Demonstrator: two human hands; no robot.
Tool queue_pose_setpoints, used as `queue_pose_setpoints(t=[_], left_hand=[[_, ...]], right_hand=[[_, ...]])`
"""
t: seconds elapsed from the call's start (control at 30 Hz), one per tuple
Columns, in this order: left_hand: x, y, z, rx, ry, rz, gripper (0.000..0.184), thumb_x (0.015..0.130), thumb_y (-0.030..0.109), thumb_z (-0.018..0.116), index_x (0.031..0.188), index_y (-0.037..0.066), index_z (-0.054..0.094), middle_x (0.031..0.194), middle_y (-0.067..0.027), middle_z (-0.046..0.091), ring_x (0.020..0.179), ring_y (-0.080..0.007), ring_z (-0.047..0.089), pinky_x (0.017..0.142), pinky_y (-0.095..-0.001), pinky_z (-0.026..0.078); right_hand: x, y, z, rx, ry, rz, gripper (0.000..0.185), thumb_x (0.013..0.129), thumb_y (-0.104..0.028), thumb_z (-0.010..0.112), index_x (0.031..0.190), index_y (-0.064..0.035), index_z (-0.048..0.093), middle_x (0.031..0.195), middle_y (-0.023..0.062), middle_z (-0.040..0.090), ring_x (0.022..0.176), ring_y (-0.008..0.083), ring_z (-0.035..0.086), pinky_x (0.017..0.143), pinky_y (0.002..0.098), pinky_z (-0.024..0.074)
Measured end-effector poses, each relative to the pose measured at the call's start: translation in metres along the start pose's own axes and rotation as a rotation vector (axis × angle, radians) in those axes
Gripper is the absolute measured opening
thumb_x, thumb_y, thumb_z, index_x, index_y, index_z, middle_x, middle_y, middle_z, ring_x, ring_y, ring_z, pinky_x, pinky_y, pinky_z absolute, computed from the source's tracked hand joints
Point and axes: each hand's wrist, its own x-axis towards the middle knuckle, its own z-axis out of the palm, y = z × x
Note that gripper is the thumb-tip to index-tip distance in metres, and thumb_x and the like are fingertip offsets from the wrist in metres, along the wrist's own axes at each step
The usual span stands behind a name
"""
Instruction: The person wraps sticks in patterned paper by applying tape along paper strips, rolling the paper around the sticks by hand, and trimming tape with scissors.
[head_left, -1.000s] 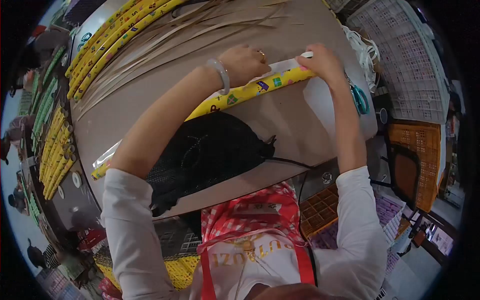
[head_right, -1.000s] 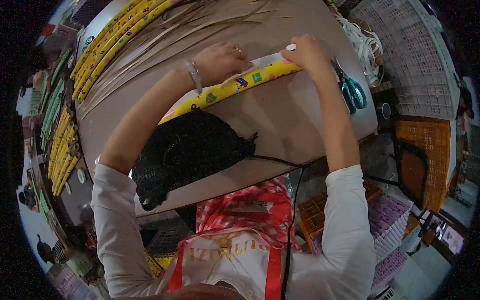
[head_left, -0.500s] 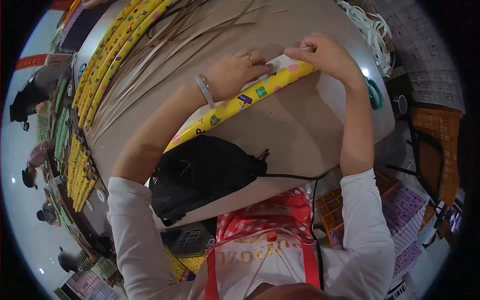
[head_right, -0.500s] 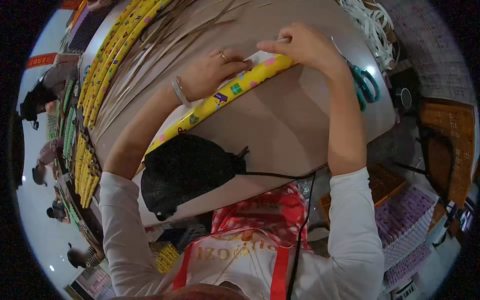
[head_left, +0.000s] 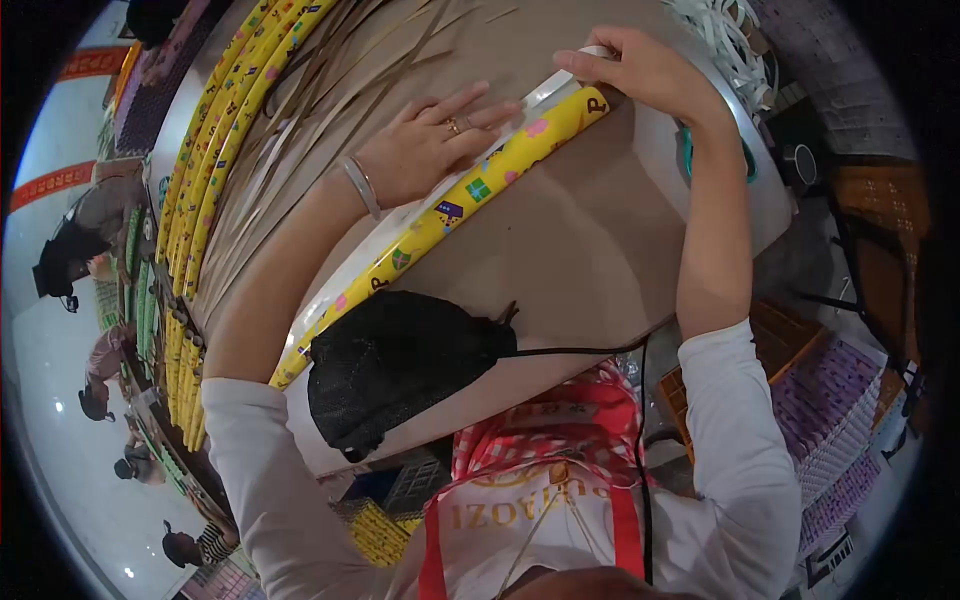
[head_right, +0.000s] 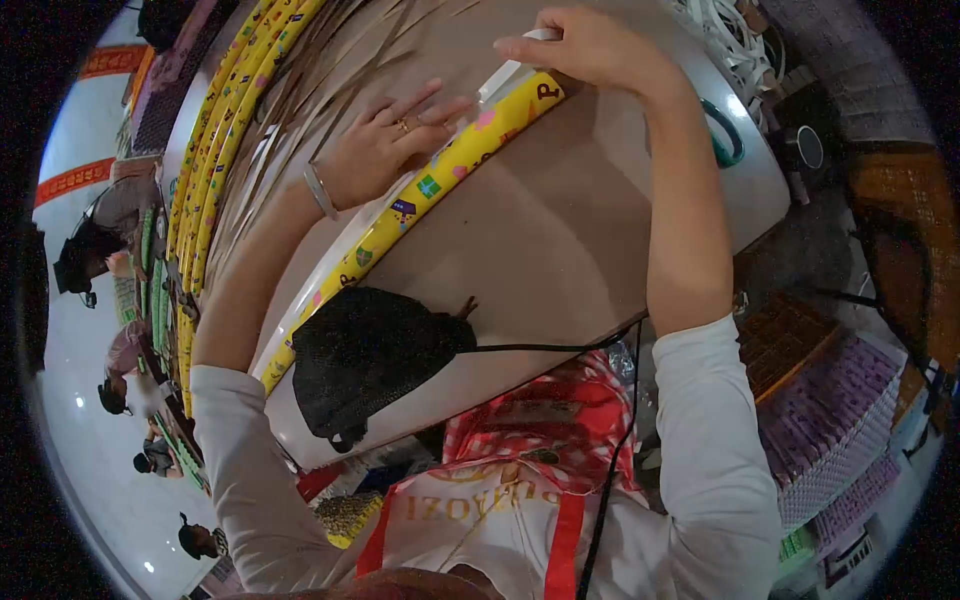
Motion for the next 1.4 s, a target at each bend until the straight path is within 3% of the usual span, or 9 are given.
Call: queue_pose_setpoints(t=[0.17,0.57,0.63,0.67,0.87,1.0,1.07,1.17,1.4], left_hand=[[0.006,-0.004,-0.005,0.100,-0.006,0.095,0.024,0.082,0.021,0.053,0.104,0.014,0.045,0.142,0.0077,0.023,0.133,-0.0181,0.016,0.102,-0.0418,0.025],[0.018,-0.012,-0.010,-0.119,-0.060,0.128,0.039,0.076,0.012,0.061,0.110,0.015,0.041,0.140,0.0044,0.028,0.132,-0.0156,0.018,0.102,-0.0443,0.022],[0.022,-0.007,-0.018,-0.074,-0.175,0.056,0.046,0.076,0.015,0.061,0.116,0.016,0.040,0.139,0.0038,0.029,0.132,-0.0156,0.018,0.103,-0.0440,0.022],[0.024,-0.006,-0.021,-0.072,-0.229,0.039,0.062,0.074,0.016,0.063,0.129,0.019,0.033,0.140,0.0031,0.026,0.132,-0.0153,0.018,0.103,-0.0430,0.022],[0.034,-0.009,-0.022,0.046,-0.214,0.147,0.081,0.070,0.016,0.066,0.137,0.021,0.021,0.143,0.0021,0.020,0.133,-0.0168,0.016,0.103,-0.0413,0.022],[0.037,-0.008,-0.026,0.017,-0.240,0.133,0.083,0.067,0.015,0.068,0.136,0.022,0.023,0.143,0.0016,0.018,0.133,-0.0178,0.015,0.104,-0.0414,0.021],[0.038,-0.009,-0.025,-0.132,-0.192,0.135,0.082,0.063,0.015,0.071,0.133,0.022,0.029,0.144,0.0027,0.018,0.133,-0.0174,0.014,0.106,-0.0422,0.018],[0.044,-0.012,-0.025,-0.015,-0.237,0.097,0.077,0.062,0.025,0.070,0.130,0.026,0.033,0.143,0.0070,0.018,0.132,-0.0157,0.017,0.105,-0.0404,0.024],[0.046,-0.004,-0.033,0.001,-0.238,0.067,0.076,0.061,0.024,0.071,0.128,0.025,0.035,0.142,0.0083,0.021,0.131,-0.0158,0.019,0.105,-0.0421,0.023]], right_hand=[[0.005,0.011,-0.003,-0.082,0.035,0.049,0.041,0.077,-0.041,0.062,0.070,-0.0027,0.050,0.056,0.0000,0.043,0.054,0.0074,0.041,0.047,0.0246,0.0320],[0.007,0.015,0.000,-0.132,0.124,0.074,0.036,0.075,-0.036,0.064,0.075,-0.0016,0.054,0.059,0.0052,0.052,0.056,0.0135,0.050,0.050,0.0284,0.0382],[0.007,0.015,0.002,-0.152,0.143,0.078,0.036,0.074,-0.036,0.064,0.075,-0.0016,0.054,0.060,0.0058,0.053,0.056,0.0143,0.051,0.051,0.0289,0.0389],[0.008,0.016,0.002,-0.163,0.151,0.080,0.035,0.074,-0.036,0.064,0.075,-0.0016,0.055,0.060,0.0061,0.053,0.056,0.0147,0.051,0.051,0.0291,0.0393],[0.007,0.011,0.006,-0.223,0.184,0.080,0.034,0.073,-0.034,0.065,0.077,-0.0014,0.056,0.062,0.0079,0.056,0.058,0.0171,0.054,0.053,0.0305,0.0413],[-0.006,-0.018,-0.003,-0.262,0.168,0.102,0.032,0.071,-0.031,0.065,0.081,-0.0021,0.058,0.070,0.0125,0.061,0.065,0.0244,0.059,0.060,0.0353,0.0446],[-0.007,-0.016,-0.001,-0.264,0.186,0.091,0.032,0.071,-0.032,0.065,0.082,-0.0023,0.058,0.070,0.0127,0.060,0.066,0.0251,0.059,0.061,0.0357,0.0444],[-0.007,-0.020,-0.003,-0.271,0.175,0.107,0.032,0.071,-0.032,0.065,0.082,-0.0026,0.058,0.070,0.0130,0.060,0.068,0.0264,0.059,0.062,0.0365,0.0442],[-0.007,-0.016,0.002,-0.327,0.241,0.048,0.032,0.071,-0.030,0.065,0.083,-0.0024,0.058,0.077,0.0134,0.060,0.071,0.0273,0.058,0.063,0.0362,0.0443]])
